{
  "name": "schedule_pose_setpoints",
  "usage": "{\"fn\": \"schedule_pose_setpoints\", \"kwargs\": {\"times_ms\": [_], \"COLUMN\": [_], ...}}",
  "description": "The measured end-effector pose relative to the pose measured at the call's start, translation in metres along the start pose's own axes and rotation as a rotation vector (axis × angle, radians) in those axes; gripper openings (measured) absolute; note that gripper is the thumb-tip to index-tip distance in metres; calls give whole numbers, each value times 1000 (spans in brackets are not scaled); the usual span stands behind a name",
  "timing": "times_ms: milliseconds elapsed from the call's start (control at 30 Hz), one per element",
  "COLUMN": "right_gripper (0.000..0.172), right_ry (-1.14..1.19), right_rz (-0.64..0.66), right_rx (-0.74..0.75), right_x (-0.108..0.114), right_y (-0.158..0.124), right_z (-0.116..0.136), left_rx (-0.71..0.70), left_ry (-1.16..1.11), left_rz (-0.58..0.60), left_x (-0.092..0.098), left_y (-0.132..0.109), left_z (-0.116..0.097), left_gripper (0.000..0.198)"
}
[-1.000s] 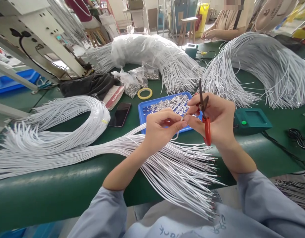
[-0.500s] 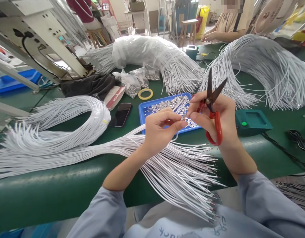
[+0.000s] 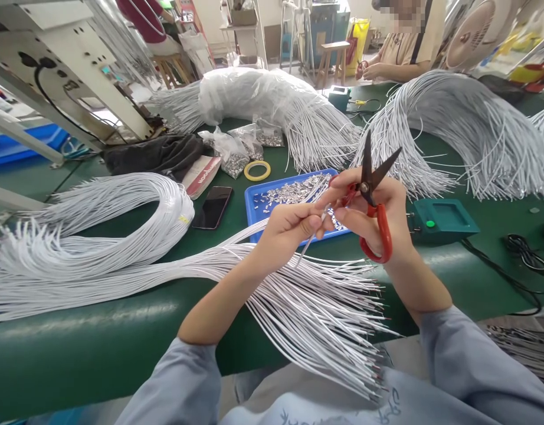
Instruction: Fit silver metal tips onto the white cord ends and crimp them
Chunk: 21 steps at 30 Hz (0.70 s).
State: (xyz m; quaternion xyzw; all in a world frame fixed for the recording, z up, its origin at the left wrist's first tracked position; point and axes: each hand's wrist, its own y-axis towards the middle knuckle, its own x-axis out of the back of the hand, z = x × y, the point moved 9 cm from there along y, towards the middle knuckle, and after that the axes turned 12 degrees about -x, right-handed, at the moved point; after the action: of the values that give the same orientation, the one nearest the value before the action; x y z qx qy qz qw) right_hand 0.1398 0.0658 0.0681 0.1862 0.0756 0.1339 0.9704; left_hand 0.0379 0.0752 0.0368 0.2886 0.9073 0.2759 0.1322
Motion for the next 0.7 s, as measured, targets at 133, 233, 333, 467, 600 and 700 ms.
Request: {"fn": "schedule_pose_setpoints", "kwargs": {"times_ms": [133, 233, 333, 467, 600, 700], "right_gripper": [25, 26, 29, 29, 29, 27], "right_ry": [-60, -124, -157, -166, -176, -195], "right_rz": [-72, -110, -138, -160, -165, -182], "right_rx": [30, 60, 89, 107, 114, 114], "right_x": [6, 8, 8, 9, 7, 7], "right_y": [0, -1, -4, -5, -5, -6], "right_z": [3, 5, 8, 9, 9, 9], "left_rx": [33, 16, 4, -46, -153, -187], "left_ry": [-20, -24, -54, -40, 187, 307], "left_rz": [-23, -53, -86, -121, -194, -230], "left_x": [0, 0, 1, 3, 9, 12], "left_y": [-1, 0, -2, -3, -4, -6], "left_z": [0, -2, -1, -5, -20, -26], "left_gripper": [32, 32, 26, 16, 12, 12]}}
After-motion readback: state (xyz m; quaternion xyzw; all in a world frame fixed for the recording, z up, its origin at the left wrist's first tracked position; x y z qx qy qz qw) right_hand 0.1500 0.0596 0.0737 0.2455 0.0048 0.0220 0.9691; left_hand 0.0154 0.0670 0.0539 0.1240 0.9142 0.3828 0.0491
